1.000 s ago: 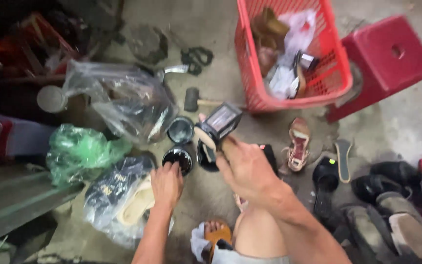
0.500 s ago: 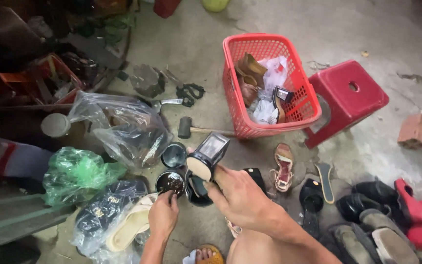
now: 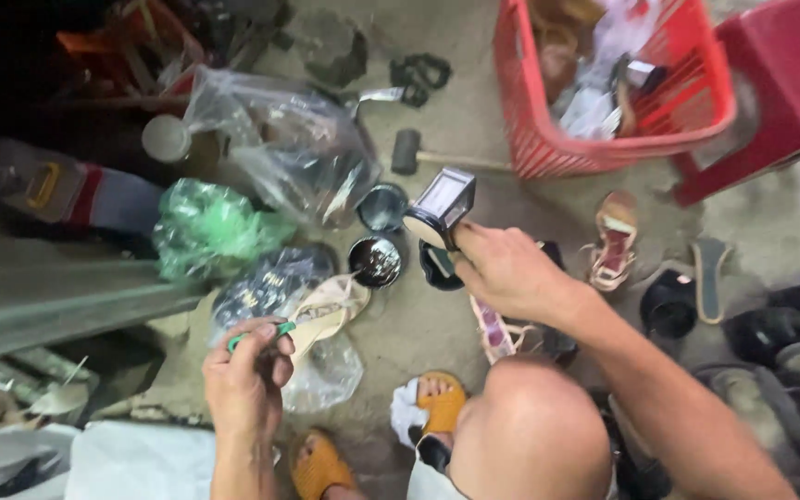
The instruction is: Applying glue to the components of a sandal and pressing them together to repair the shoe.
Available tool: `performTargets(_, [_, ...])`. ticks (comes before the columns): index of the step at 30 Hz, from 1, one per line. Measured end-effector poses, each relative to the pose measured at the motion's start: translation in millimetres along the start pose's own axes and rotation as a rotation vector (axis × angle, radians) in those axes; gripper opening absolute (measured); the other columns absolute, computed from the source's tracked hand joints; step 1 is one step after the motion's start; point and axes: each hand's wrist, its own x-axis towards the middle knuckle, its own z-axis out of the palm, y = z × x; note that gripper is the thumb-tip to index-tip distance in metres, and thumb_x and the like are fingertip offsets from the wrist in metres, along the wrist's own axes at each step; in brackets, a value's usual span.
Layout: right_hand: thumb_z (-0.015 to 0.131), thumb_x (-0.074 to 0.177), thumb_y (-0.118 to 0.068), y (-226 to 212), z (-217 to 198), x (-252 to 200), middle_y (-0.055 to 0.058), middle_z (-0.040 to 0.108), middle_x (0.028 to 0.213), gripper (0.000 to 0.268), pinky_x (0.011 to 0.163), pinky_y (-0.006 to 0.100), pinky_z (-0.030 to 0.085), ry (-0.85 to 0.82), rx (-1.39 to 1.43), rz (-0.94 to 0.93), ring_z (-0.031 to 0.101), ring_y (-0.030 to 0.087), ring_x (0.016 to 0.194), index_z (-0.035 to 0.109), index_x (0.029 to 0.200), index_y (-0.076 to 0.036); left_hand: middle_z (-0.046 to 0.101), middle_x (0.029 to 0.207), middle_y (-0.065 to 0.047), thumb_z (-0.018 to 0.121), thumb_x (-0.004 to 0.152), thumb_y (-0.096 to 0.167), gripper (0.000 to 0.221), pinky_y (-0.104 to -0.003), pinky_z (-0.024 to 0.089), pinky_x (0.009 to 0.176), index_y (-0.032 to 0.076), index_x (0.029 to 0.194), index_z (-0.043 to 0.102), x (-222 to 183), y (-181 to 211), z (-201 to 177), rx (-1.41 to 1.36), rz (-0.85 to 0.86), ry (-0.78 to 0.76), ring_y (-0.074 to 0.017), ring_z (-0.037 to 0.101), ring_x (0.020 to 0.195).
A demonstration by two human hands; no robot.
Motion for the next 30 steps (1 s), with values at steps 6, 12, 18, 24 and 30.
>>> performTargets(6, [0.046,0.098,-0.018,-44,-24,9,0.016,0.066,0.101,0.015,0.057,0.065,0.047,-0.181,-0.156,-0.086,0.061,0.056,0.073,0.052,0.107,-0.006,0.070,0.068,-0.020,0.067,0.091,0.001,0.013,-0.022,0.040,0.040,-0.010,0.096,0.071,-62,59,14,0.246,0.262,-0.297,-0.0152,0.049,0.042])
performTargets(12, [0.051,0.088,-0.010,-81,-38,13,0.007,0.066,0.104,0.028,0.042,0.060,0.046,-0.296,-0.281,-0.200,0.067,0.049,0.060,0.053,0.116,-0.011,0.081,0.096,-0.003,0.075,0.089,0.014,0.016,-0.019,0.057,0.068,0.006,0.102,0.078,-80,66,24,0.774,0.578,-0.411,-0.0059,0.071,0.076])
performTargets(18, [0.055,0.086,-0.004,-96,-36,11,0.007,0.061,0.103,0.034,0.041,0.056,0.052,-0.263,-0.396,-0.273,0.072,0.043,0.055,0.055,0.119,-0.015,0.077,0.098,-0.007,0.070,0.093,0.009,0.012,-0.027,0.059,0.077,0.002,0.102,0.072,-80,68,36,0.794,0.738,-0.553,-0.0137,0.073,0.085])
performTargets(24, [0.055,0.091,-0.008,-102,-35,13,0.007,0.059,0.102,0.020,0.043,0.055,0.052,-0.311,-0.416,-0.281,0.071,0.041,0.057,0.055,0.110,-0.015,0.074,0.105,-0.013,0.064,0.097,0.001,0.013,-0.030,0.057,0.085,-0.004,0.108,0.069,-74,64,43,0.845,0.906,-0.686,-0.0208,0.073,0.093])
performTargets(30, [0.056,0.096,-0.012,-101,-36,20,0.007,0.057,0.111,0.013,0.037,0.048,0.054,-0.239,-0.499,-0.343,0.074,0.033,0.055,0.054,0.108,-0.015,0.074,0.102,-0.016,0.063,0.096,0.002,0.015,-0.033,0.059,0.082,-0.007,0.108,0.066,-77,63,34,0.826,0.908,-0.754,-0.0249,0.073,0.089])
